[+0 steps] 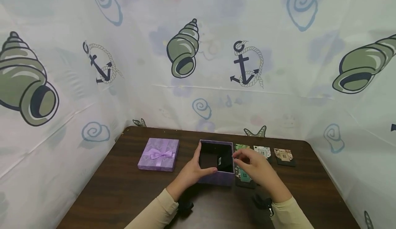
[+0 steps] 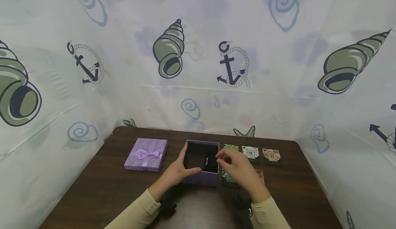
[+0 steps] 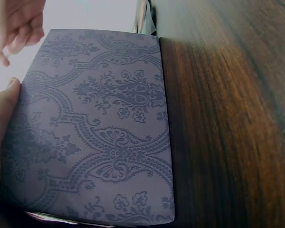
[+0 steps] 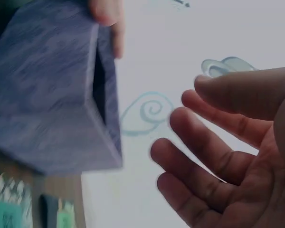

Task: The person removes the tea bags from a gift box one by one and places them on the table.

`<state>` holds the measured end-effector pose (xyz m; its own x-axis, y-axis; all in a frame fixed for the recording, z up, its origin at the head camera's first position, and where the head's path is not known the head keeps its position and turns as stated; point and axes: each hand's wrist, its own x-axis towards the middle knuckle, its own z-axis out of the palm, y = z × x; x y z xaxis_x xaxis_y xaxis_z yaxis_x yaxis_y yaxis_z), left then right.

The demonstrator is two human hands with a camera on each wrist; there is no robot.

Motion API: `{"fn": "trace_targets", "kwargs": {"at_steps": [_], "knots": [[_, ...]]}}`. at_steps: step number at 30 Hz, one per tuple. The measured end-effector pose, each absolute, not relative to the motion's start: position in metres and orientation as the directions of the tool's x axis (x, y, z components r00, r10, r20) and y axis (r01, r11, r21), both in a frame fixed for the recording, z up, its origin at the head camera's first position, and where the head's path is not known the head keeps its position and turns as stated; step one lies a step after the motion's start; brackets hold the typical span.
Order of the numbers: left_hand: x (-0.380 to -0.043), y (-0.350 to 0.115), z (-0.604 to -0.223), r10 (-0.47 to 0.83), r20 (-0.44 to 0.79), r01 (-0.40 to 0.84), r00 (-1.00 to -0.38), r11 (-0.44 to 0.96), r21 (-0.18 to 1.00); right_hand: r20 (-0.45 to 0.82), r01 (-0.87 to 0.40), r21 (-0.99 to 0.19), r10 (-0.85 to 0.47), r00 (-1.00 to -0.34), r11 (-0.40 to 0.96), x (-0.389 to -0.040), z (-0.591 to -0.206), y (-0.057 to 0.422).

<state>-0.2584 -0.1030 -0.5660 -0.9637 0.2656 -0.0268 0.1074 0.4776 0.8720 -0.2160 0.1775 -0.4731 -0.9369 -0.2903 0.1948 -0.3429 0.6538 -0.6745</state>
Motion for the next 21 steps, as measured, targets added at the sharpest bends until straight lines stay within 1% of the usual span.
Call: {"fn": "trace_targets", "kwargs": {"at_steps": [3,7,13,16,21], "knots": [[-0.257,-0.101,-0.566,0.271,-0.026,0.11,-0.962,0.472,0.875,0.189,-0.368,-0.671,-0.33,-0.925,0.644,-0.224,-0.468,0.168],[-0.255,-0.1,-0.566,0.281,-0.024,0.114,-0.959,0.467,0.877,0.166,-0.37,-0.67,-0.355,-0.92,0.643,-0.236,-0.466,0.158],[-0.256,-0.101,-0.562,0.281,-0.015,0.12,-0.96,0.459,0.881,0.083,-0.352,-0.654,-0.399,-0.913,0.67,-0.259,-0.464,0.14],[-0.258,-0.102,-0.561,0.282,-0.018,0.12,-0.959,0.463,0.878,0.017,-0.351,-0.625,-0.437,-0.899,0.698,-0.27,-0.462,0.132],[-0.259,-0.103,-0.562,0.287,-0.021,0.118,-0.958,0.458,0.881,-0.098,-0.346,-0.511,-0.453,-0.886,0.787,-0.287,-0.458,0.119]]}}
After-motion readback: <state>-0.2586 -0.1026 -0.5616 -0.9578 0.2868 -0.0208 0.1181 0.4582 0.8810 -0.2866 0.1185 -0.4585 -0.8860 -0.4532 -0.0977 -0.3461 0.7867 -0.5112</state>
